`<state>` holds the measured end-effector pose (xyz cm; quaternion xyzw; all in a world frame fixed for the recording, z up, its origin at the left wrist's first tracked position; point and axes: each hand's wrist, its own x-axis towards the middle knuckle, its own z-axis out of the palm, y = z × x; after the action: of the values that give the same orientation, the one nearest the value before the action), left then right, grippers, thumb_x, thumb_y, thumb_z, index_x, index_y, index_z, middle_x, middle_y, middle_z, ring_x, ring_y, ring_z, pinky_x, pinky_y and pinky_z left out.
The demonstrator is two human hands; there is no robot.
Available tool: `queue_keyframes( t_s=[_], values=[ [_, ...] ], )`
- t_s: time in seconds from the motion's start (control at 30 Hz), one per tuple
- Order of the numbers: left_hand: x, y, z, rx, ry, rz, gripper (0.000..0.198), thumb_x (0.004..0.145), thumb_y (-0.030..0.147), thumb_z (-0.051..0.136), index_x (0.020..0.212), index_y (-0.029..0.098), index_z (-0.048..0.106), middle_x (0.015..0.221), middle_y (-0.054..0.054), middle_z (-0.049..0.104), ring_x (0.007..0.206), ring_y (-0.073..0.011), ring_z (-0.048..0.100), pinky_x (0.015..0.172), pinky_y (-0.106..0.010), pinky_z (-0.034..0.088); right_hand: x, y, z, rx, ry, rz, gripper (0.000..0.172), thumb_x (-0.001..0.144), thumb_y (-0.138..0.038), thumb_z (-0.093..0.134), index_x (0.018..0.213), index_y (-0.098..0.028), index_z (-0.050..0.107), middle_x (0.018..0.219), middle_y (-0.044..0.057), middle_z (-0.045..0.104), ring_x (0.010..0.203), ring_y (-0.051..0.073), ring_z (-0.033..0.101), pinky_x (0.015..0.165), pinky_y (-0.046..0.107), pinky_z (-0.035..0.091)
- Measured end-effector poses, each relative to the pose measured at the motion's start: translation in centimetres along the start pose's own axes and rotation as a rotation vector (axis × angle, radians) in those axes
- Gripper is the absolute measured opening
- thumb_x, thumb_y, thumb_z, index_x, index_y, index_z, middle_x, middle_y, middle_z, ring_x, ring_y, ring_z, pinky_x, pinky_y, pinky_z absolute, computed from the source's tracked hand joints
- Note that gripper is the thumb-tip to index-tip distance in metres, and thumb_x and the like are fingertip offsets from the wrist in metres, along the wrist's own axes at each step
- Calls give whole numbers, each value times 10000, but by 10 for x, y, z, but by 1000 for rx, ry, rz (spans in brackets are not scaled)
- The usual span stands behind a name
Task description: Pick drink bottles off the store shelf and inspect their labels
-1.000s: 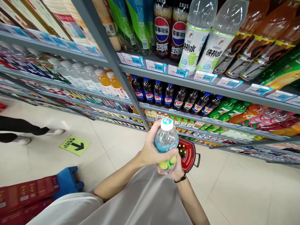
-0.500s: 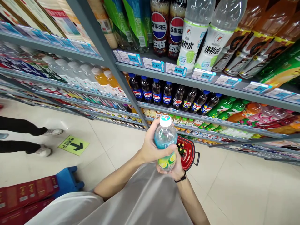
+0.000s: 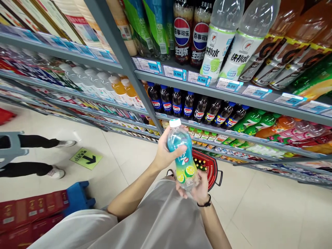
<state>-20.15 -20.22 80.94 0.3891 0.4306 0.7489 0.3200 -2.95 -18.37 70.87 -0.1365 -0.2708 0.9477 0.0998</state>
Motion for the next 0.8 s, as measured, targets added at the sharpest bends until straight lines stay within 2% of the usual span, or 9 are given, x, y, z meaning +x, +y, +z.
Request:
queue_keyframes(
  t_s=[0.1,0.23,0.33,0.4,0.43,0.53,0.67,0.8],
  values=[
    [3,-3,-7,-22,29,-22,648,804,465,906,1272,148,589,1242,-140,688,1019,-212,707,903,-306,607,-3,3,1,-101,33,-82,760,870,-847,570,978,-133,806,791,145,754,551,212,643,438,277,456],
    [6,-6,-12,-84,22,-23,673,818,464,898,1334,152,599,1317,-164,697,1077,-229,727,955,-333,615,-6,12,-3,-225,140,-230,677,906,-817,599,1120,-205,791,883,123,784,658,255,710,595,384,589],
    [7,-5,-14,-106,6,-14,625,845,434,882,1333,148,615,1307,-166,711,1072,-229,741,935,-322,622,-6,19,-9,-406,255,-397,595,892,-675,756,1301,-244,724,1167,131,790,963,293,773,812,427,646],
    [7,-4,-15,-109,-1,-4,594,855,424,874,1311,140,623,1294,-171,719,1077,-235,748,935,-322,623,-4,23,-12,-520,324,-531,628,867,-542,844,1404,-275,659,1344,119,736,1162,296,739,963,436,629],
    [8,-3,-15,-109,-1,2,580,857,424,872,1298,137,627,1288,-172,723,1078,-238,750,936,-323,622,-3,24,-13,-567,351,-593,654,860,-497,861,1433,-278,634,1382,116,717,1203,291,725,1001,432,618],
    [8,-4,-15,-119,-2,1,551,863,439,865,1263,137,636,1273,-171,728,1088,-248,752,931,-326,621,1,27,-14,-706,437,-749,675,859,-426,861,1449,-231,598,1360,142,712,1195,284,722,997,420,622],
    [8,-4,-18,-128,-2,-36,574,856,488,862,1252,143,630,1242,-163,733,1092,-255,745,931,-331,613,0,20,-12,-979,641,-919,747,817,-384,888,1461,-166,579,1360,186,657,1213,299,686,994,442,617],
    [9,-3,-23,-98,-47,-82,600,816,462,901,1247,148,627,1176,-137,740,1042,-227,737,915,-318,611,-3,8,-8,-1277,796,-1095,776,750,-327,954,1436,-175,626,1235,150,623,1143,293,655,987,472,597]
  ],
)
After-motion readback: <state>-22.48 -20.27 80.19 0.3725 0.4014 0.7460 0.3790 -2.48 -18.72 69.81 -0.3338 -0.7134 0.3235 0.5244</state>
